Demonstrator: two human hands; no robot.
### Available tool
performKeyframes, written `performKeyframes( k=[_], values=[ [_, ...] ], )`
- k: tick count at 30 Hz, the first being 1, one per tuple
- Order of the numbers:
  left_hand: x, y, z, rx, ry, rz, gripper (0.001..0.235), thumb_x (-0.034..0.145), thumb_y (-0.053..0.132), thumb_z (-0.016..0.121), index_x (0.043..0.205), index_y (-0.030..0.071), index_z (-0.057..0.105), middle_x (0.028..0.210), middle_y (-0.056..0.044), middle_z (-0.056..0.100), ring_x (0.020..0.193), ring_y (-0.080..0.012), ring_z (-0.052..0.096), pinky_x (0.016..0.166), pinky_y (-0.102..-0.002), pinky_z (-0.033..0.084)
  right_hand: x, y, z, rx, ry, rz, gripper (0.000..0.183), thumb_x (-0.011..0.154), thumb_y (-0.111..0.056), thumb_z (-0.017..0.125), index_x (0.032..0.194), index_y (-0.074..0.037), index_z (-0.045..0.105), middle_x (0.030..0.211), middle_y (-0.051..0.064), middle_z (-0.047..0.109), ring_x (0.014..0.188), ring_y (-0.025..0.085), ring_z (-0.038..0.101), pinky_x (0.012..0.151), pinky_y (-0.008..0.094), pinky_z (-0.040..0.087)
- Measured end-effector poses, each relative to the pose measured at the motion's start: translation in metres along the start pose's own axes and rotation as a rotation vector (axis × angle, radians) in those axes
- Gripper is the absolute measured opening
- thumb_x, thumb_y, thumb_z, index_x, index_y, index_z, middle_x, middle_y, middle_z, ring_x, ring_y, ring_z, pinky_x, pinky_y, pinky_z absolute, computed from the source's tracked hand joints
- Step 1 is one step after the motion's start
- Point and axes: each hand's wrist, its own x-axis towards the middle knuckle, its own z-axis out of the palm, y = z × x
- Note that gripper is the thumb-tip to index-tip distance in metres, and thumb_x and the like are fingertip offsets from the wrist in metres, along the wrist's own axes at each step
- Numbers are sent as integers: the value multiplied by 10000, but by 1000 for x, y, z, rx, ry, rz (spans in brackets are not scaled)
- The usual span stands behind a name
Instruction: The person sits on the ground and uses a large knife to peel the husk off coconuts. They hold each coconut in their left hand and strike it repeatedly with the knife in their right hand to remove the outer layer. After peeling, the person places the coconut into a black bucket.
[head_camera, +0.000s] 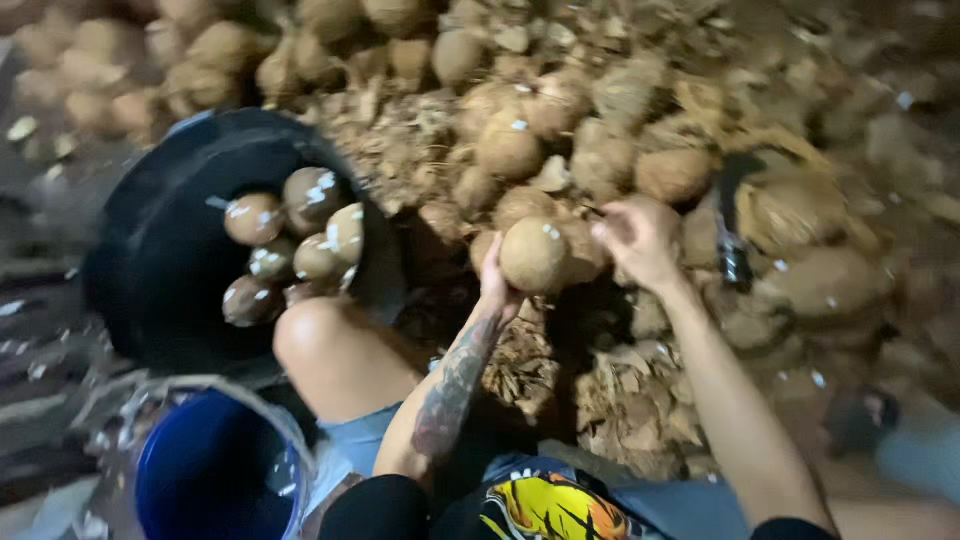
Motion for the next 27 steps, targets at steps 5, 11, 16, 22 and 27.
performKeyframes(
  k=[5, 11, 16, 22, 27],
  values=[
    [-19, 97, 11, 183, -171, 264, 736, 1064, 600, 587, 1564, 67, 501, 1523, -212, 573, 1188, -448, 679, 921, -628, 596, 61, -147, 15, 639, -592, 272, 1111, 836, -368, 888, 1644, -35, 201, 1594, 388, 339, 1512, 553, 322, 1259, 648, 259],
    [-201, 276, -23, 802, -323, 870, 671, 1062, 684, 448, 1461, 198, 685, 1445, -73, 698, 1377, -364, 620, 1072, -589, 516, 129, -255, 77, 944, -505, -62, 1080, 737, -227, 986, 1605, -69, 363, 1513, 255, 413, 1421, 411, 414, 1204, 555, 371],
    [-229, 360, -196, 1133, 379, 1262, 316, 1085, 363, 623, 1278, 160, 770, 1322, -95, 745, 1310, -328, 650, 1149, -501, 457, 137, -353, 175, 726, -764, -164, 1141, 550, -329, 1079, 1534, -191, 517, 1422, 188, 553, 1334, 352, 531, 1128, 492, 425],
    [-182, 331, -328, 1416, 813, 1042, 236, 1000, 370, 705, 1132, 195, 792, 1194, -45, 768, 1233, -282, 697, 1192, -527, 394, 90, -394, 318, 337, -1185, -259, 1179, 461, -497, 1075, 1496, -230, 576, 1416, 121, 642, 1385, 311, 574, 1195, 470, 411],
    [-180, 316, -341, 1495, 736, 874, 255, 1044, 359, 618, 1165, 202, 777, 1202, -45, 781, 1164, -305, 723, 1061, -501, 507, 34, -389, 399, 182, -1418, -418, 1139, 488, -487, 1027, 1493, -211, 568, 1322, 181, 704, 1280, 380, 653, 1111, 512, 515]
  ],
)
